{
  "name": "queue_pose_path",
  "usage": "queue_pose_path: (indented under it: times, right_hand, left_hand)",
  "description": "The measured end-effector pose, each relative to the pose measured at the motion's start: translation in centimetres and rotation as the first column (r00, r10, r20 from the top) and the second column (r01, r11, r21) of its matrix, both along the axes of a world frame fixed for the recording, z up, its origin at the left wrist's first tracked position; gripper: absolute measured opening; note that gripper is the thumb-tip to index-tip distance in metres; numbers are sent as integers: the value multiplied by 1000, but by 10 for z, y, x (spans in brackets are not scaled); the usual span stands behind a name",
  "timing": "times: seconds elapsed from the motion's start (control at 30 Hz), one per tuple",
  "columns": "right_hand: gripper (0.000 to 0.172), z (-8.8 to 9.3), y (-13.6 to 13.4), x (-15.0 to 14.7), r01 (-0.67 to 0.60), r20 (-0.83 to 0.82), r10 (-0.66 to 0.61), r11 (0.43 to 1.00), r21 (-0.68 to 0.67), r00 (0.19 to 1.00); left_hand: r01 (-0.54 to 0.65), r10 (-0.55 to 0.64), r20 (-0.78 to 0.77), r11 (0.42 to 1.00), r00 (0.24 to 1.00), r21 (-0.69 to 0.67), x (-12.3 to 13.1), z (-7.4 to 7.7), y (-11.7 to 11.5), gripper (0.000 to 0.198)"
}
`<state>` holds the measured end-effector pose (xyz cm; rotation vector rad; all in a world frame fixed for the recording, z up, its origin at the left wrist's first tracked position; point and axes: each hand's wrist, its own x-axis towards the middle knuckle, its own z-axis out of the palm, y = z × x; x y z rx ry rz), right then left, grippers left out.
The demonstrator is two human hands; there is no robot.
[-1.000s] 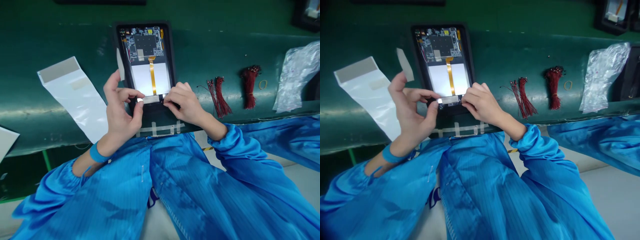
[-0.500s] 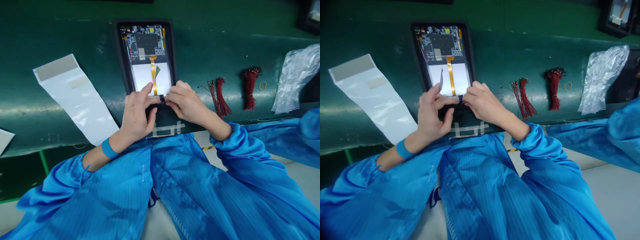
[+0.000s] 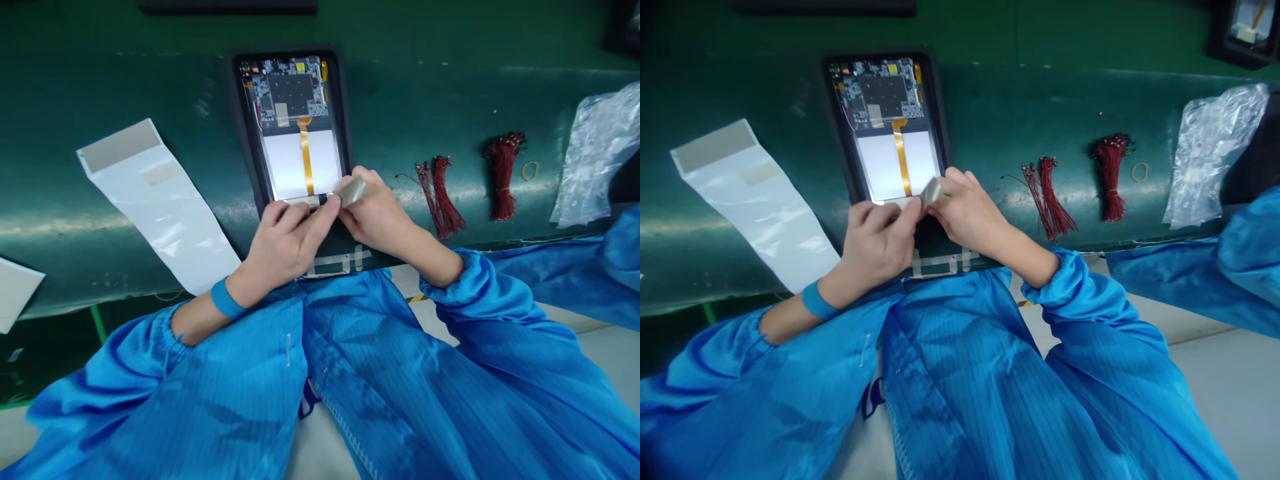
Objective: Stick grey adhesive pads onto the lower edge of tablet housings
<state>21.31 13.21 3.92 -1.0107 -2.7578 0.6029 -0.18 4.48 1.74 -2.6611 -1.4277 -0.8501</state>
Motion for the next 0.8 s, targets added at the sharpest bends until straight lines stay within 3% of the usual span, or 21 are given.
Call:
queue_pose_path:
  times: [0.13, 0.2, 0.27, 0.33, 0.4, 0.47, 0.57, 0.7, 0.8]
  right_hand:
    - [20, -7, -7, 2, 53, -28, -51, 996, 69, 998]
    - [21, -11, -9, 3, 60, -86, -50, 992, 114, 995]
    - [23, -14, -11, 3, 66, -143, -44, 985, 157, 989]
    - [25, -17, -12, 2, 72, -189, -37, 980, 184, 981]
    - [25, -17, -13, 2, 81, -224, -36, 978, 194, 974]
    - [23, -16, -13, 3, 77, -246, -29, 979, 189, 969]
    - [18, -14, -14, 8, 58, -281, -12, 986, 155, 960]
    - [13, -12, -11, 16, 88, -380, -45, 991, 98, 924]
    - [12, -10, -4, 20, 173, -462, -141, 985, 27, 876]
  left_hand:
    - [66, -67, -93, 998, 993, -5, 0, 16, -4, 66]
    - [55, -56, -107, 998, 993, -12, -8, 23, 7, 64]
    - [-31, 32, -73, 999, 997, 9, -22, 30, 33, 66]
    - [-196, 197, 8, 980, 980, -19, -41, 37, 72, 72]
    - [-371, 381, 51, 917, 923, -147, -58, 41, 115, 84]
    - [-477, 491, -15, 839, 871, -260, -72, 41, 151, 93]
    - [-462, 471, -55, 824, 880, -328, -85, 36, 176, 87]
    - [-351, 369, -7, 876, 929, -331, -91, 30, 176, 76]
    - [-309, 311, -49, 891, 949, -332, -91, 30, 175, 69]
